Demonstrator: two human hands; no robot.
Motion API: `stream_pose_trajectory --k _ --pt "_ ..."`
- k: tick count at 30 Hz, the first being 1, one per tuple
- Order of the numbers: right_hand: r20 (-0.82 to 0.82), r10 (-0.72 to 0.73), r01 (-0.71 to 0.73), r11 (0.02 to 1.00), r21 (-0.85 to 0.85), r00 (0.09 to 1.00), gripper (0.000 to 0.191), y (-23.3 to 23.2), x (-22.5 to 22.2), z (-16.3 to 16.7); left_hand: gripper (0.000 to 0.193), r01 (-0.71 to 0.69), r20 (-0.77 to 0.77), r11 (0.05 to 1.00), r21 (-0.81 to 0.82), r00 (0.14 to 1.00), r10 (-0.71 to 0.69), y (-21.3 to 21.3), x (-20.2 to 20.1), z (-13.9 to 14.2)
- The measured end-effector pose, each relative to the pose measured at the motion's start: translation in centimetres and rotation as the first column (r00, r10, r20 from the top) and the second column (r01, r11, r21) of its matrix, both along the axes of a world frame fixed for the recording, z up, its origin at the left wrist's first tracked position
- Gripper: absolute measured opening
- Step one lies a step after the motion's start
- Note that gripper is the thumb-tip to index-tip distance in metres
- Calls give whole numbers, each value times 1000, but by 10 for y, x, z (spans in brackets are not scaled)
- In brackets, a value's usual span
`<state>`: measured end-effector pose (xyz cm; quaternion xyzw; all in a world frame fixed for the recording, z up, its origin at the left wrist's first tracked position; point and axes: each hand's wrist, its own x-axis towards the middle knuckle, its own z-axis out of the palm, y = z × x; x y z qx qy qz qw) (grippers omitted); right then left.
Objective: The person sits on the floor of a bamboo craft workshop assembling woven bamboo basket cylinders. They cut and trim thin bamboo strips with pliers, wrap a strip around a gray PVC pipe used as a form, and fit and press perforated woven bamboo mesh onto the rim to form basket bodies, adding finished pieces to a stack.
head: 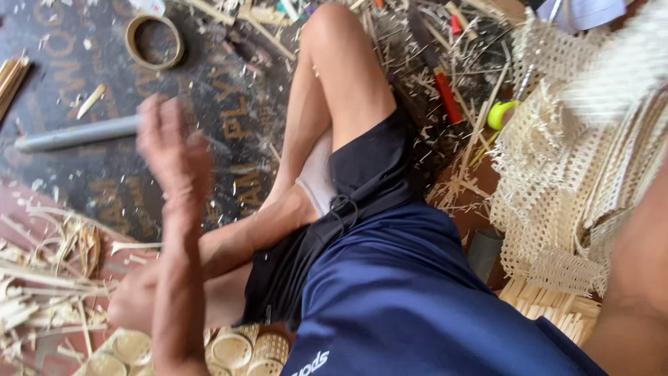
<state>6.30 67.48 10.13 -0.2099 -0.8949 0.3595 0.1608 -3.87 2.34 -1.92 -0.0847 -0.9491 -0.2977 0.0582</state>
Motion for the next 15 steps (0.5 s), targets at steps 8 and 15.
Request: stream_pose_trajectory --k 8,15 --pt "-94 682 -169 44 -985 726 34 -283 -52 -23 59 248 -325 962 -112 906 -271 125 42 -3" --pt "-203 844 -218 -105 -970 497 35 -341 -55 -40 38 80 -269 920 384 963 28 63 74 -9"
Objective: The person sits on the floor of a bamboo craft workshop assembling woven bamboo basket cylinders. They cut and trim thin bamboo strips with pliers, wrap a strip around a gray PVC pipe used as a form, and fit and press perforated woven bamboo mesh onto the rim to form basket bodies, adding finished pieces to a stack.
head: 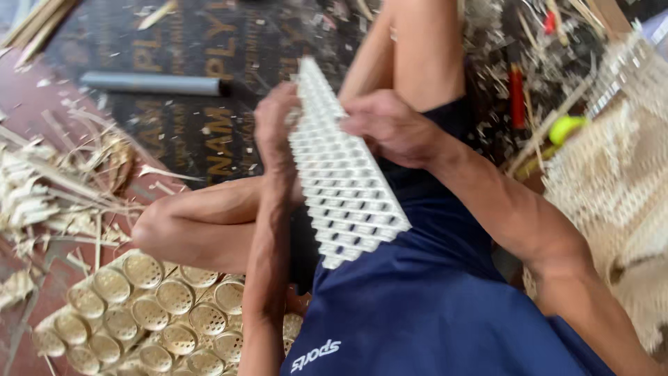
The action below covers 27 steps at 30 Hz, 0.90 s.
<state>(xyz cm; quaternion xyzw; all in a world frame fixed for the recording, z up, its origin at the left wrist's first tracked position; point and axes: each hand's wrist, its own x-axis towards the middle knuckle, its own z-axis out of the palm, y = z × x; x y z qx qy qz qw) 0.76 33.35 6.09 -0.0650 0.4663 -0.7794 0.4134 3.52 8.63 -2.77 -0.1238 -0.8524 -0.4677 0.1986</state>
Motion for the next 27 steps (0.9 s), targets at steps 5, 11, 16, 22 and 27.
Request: stream_pose_trajectory --k 5,11,16,22,27 --pt "-534 -179 343 912 225 826 42 51 36 -33 21 -406 467 804 434 865 185 10 1 -1" --pt "-620 349 668 -23 744 703 54 180 108 -113 17 -345 288 -51 937 847 -446 29 -9 3" --pt "-348 413 471 -246 847 842 73 177 118 -159 19 -389 262 -165 906 824 -502 73 -28 1" --pt "-149 -98 158 90 983 984 44 184 80 -110 21 -332 208 -262 906 890 -407 91 -54 15" --pt "-331 -344 466 467 751 879 42 146 106 -45 22 -300 190 -280 912 913 -360 104 -68 27"
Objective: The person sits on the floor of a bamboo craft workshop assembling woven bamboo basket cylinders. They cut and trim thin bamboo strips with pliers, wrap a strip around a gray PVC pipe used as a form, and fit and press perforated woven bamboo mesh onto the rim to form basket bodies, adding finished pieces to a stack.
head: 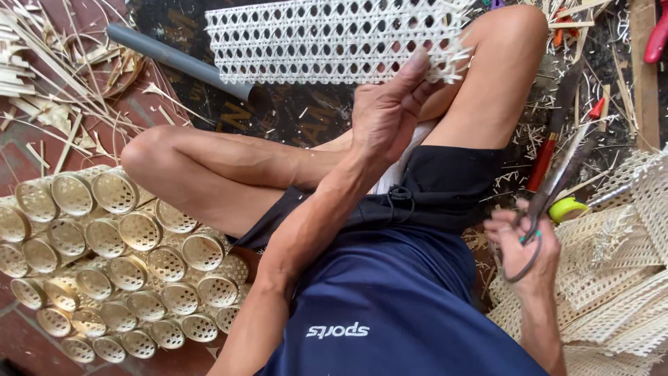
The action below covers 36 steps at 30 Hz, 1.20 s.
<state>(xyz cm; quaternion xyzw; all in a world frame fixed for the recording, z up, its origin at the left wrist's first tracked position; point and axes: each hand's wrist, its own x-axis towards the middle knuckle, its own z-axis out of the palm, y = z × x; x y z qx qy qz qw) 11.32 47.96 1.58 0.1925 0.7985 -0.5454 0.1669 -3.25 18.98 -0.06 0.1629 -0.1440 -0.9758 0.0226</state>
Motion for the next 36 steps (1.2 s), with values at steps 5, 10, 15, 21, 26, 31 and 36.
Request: stream_pose_trajectory --k 5,10,15,21,26,31,36 --pt "-263 300 -333 938 -92 917 64 -87 -26 35 23 -9 -49 1000 -21 999 8 12 1 45" --pt "-491 392 -549 805 -226 778 68 -150 -81 48 30 53 113 957 -284 993 -22 -8 21 83" --pt "-441 358 -549 702 -454 823 73 -174 -99 46 36 17 167 936 -352 985 45 -22 27 84" --pt "-455 405 -581 728 -364 793 68 -183 -101 44 30 -38 156 945 -325 983 93 -33 33 77" --pt "-429 452 -557 816 -154 782 53 -188 -98 46 28 -135 66 948 -287 985 160 -33 36 74" --pt "-394 434 -508 855 -103 811 51 -191 -96 40 29 -216 15 954 -210 975 224 -33 35 66" --pt "-410 427 -547 802 -239 806 36 -193 -99 35 21 -210 19 955 -210 976 219 -31 42 59"
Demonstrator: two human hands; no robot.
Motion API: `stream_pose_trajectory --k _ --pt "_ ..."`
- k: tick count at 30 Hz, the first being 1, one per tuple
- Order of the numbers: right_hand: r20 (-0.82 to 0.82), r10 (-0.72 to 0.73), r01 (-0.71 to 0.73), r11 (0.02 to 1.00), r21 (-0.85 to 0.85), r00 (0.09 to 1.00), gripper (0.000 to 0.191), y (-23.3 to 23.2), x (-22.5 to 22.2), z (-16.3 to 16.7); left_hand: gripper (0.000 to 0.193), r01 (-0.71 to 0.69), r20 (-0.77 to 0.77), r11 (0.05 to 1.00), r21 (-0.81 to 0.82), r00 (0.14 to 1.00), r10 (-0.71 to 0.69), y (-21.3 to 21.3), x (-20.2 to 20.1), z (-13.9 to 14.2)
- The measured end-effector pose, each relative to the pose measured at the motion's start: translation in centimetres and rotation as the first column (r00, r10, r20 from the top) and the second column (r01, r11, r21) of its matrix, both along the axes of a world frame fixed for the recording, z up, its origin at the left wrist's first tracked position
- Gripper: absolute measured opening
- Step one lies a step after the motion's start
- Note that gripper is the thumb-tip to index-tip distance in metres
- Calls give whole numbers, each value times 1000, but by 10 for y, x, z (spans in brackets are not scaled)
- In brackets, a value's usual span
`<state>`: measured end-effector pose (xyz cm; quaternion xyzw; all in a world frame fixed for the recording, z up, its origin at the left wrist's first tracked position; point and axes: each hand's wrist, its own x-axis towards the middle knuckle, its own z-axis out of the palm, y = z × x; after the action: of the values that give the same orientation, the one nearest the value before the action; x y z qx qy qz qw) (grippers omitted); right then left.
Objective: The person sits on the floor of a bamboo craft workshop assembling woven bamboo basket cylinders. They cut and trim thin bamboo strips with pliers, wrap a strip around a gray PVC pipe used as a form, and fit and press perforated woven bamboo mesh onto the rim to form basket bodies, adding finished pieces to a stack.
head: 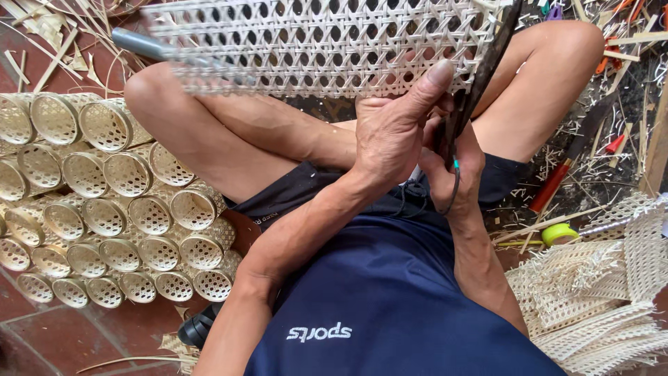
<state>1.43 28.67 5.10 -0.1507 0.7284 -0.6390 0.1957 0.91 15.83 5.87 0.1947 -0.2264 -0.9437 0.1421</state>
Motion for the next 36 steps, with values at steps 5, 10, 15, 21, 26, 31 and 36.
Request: stream_pose_trajectory --k 5,10,15,21,26,31,36 --pt "176 25 -12 997 -75 984 66 -2 3 7 17 -35 34 996 -80 999 38 -6 1 -8" --pt "139 62 -47 993 -106 988 60 -1 4 8 15 -31 71 996 -85 997 37 -3 8 -10" --pt "9 -6 5 997 74 1000 41 2 5 1 21 43 61 999 10 997 -44 5 20 -5" --pt "-93 -56 64 994 90 994 29 1 13 -2 16 20 -3 1000 13 1000 -20 7 21 -7" --pt "17 -89 88 995 48 996 30 9 8 -8 19 73 49 997 -38 996 -71 15 33 -13" --pt "-19 -77 78 996 39 997 27 16 3 -16 20 85 25 996 -7 996 -85 18 39 -15" --pt "-21 -83 84 996 14 996 11 14 4 -17 34 59 9 998 -28 998 -59 17 38 -13"
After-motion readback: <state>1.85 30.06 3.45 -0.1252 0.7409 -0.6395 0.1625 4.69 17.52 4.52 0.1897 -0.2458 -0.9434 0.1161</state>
